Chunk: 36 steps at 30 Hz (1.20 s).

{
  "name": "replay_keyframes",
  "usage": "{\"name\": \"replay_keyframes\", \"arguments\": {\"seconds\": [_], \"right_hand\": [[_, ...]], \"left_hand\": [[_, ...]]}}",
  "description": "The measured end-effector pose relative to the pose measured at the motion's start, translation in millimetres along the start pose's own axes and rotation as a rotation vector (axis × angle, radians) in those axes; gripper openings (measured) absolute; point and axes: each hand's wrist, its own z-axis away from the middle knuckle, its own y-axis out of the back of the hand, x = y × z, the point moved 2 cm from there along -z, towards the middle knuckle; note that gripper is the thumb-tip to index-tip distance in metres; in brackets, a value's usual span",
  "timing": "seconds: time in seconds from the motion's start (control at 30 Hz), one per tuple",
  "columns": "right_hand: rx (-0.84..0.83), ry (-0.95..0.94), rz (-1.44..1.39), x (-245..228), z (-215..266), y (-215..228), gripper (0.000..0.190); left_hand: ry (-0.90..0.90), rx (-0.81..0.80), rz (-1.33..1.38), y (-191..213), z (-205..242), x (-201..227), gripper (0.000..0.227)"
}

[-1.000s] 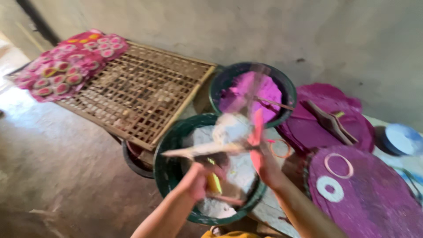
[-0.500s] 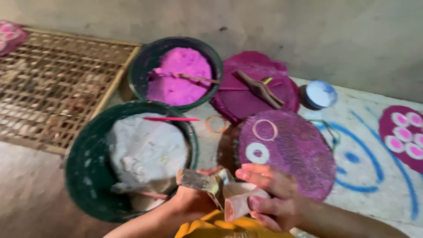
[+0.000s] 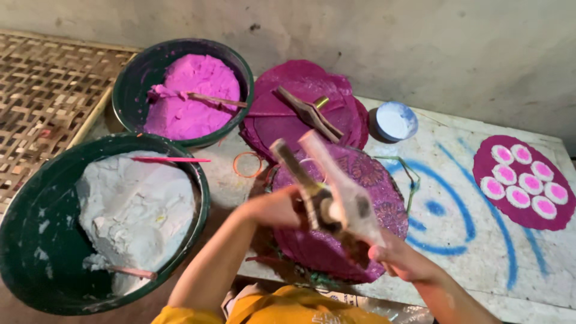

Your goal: The person applies white paste rings onto pink circular items using a wooden mold, picking up paste from a bucket and pressing the mold onto the items arranged on a table.

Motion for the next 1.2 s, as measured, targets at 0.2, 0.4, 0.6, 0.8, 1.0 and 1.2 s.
{"name": "replay_keyframes", "arguments": {"seconds": [0.2, 0.4, 0.6, 0.8, 1.0, 1.2], "right_hand": [[0.382, 0.057, -0.193, 1.3, 22.8, 3.9, 0.088], [0.437, 0.167, -0.380, -4.7, 24.8, -10.1, 0.092], [0.443, 0.162, -0.437, -7.8, 18.6, -27.7, 0.103], [0.474, 0.113, -0.398, -19.8, 17.6, -42.7, 0.107], [0.531, 0.083, -0.395, -15.0, 21.3, -42.7, 0.104], [0.390, -0.010, -0.287, 4.6, 23.5, -24.2, 0.091]], "left_hand": [[0.694, 0.704, 0.021, 34.0, -10.3, -170.9, 0.054], [0.471, 0.890, 0.339, -44.2, 41.5, -188.8, 0.055], [0.170, 0.679, -0.632, -62.6, 63.1, -61.3, 0.064], [0.127, 0.428, -0.896, -70.9, 56.9, -55.8, 0.041], [0.135, 0.331, -0.825, -82.6, 61.4, -53.0, 0.037], [0.093, 0.446, -0.525, -50.1, 37.3, -30.9, 0.080]]}}
